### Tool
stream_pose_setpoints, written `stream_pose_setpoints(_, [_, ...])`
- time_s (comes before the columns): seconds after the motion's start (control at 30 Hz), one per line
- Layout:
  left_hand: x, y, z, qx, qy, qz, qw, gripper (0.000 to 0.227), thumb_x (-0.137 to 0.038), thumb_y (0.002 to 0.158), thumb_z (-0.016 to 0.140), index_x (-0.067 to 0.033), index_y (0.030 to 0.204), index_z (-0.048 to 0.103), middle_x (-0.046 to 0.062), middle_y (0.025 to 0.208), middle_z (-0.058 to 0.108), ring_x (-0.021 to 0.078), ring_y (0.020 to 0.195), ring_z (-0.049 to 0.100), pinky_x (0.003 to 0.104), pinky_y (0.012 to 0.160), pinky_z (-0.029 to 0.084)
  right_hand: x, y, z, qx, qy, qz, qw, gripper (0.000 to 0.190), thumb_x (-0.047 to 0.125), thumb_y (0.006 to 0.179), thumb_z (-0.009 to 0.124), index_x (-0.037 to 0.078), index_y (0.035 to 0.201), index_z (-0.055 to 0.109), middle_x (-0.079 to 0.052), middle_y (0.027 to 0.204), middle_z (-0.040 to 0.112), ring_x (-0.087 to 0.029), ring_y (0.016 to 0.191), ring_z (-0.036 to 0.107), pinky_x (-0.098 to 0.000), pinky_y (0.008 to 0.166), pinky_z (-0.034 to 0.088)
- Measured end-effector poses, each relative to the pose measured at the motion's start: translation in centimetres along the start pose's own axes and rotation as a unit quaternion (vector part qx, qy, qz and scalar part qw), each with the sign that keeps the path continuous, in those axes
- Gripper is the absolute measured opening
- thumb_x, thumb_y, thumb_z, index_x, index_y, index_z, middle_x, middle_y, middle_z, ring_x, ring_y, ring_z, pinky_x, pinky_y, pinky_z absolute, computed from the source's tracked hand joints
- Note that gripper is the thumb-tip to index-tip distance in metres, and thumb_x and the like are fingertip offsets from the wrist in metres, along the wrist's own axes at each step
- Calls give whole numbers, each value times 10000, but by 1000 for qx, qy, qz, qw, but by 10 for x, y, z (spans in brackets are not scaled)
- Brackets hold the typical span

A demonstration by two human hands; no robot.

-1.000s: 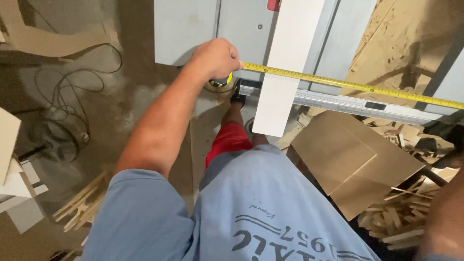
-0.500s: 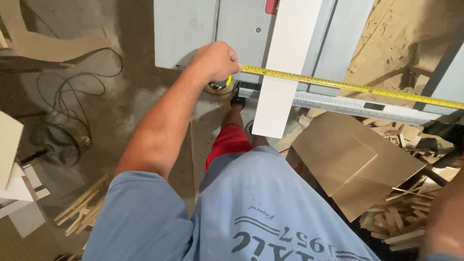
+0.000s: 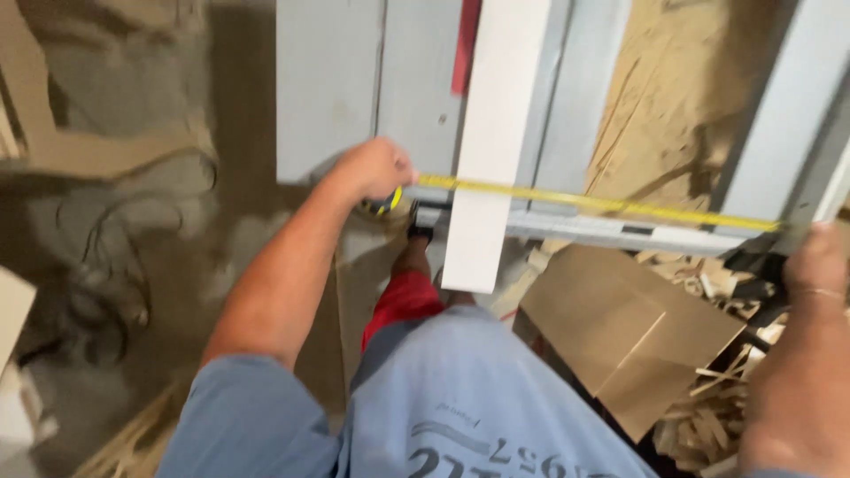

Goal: Measuring a wooden board and adjusting the table saw fence to set the width of the cut.

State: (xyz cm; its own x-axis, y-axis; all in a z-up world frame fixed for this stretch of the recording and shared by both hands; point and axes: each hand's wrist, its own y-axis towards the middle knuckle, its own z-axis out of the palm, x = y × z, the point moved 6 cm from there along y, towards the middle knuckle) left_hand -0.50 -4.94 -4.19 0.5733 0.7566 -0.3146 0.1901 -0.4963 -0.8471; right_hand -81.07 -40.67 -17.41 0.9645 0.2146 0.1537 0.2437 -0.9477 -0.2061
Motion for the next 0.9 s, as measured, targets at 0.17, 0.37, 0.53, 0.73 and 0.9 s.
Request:
stream_pose_setpoints(0.17, [17,26,-25,8,-6,109,994,268,-380,940,681,-158,811,757,-25,679,605,133,633,508,335,593,403,85,-5,-18,26,49,174,983,738,544,1206,229,-71,1387,593,-492,1288,569,-695,1135,514,-711,907,381])
stream_pose_setpoints(0.37, [25,69,-107,-51,-107,141,983,251,-344,910,748,-102,917,815,-13,713,640,110,670,531,286,640,451,121,-26,-32,49,96,223,969,675,404,1144,213,-98,1374,601,-418,1416,533,-595,1258,494,-632,1045,350])
stream_pose_setpoints(0.53, [-4,83,-189,-152,-178,91,968,182,-300,978,710,-179,1026,837,-16,688,558,134,599,395,297,548,319,198,-51,-81,64,143,312,937,679,505,1072,262,54,1517,505,-344,1469,506,-530,1342,463,-616,1122,330])
stream_pose_setpoints(0.73, [-47,105,-236,-171,-137,40,975,202,-380,977,697,-227,1032,817,16,722,536,166,653,411,327,597,345,166,-43,-62,40,150,275,949,649,469,1065,293,33,1485,528,-284,1490,519,-472,1372,457,-522,1145,308])
stream_pose_setpoints(0.9, [-62,130,-244,-171,-129,60,975,224,-377,980,701,-204,1072,810,-7,840,634,145,764,475,317,672,384,192,-50,-78,55,151,309,938,638,461,1069,276,65,1519,497,-281,1491,515,-485,1372,451,-554,1137,315])
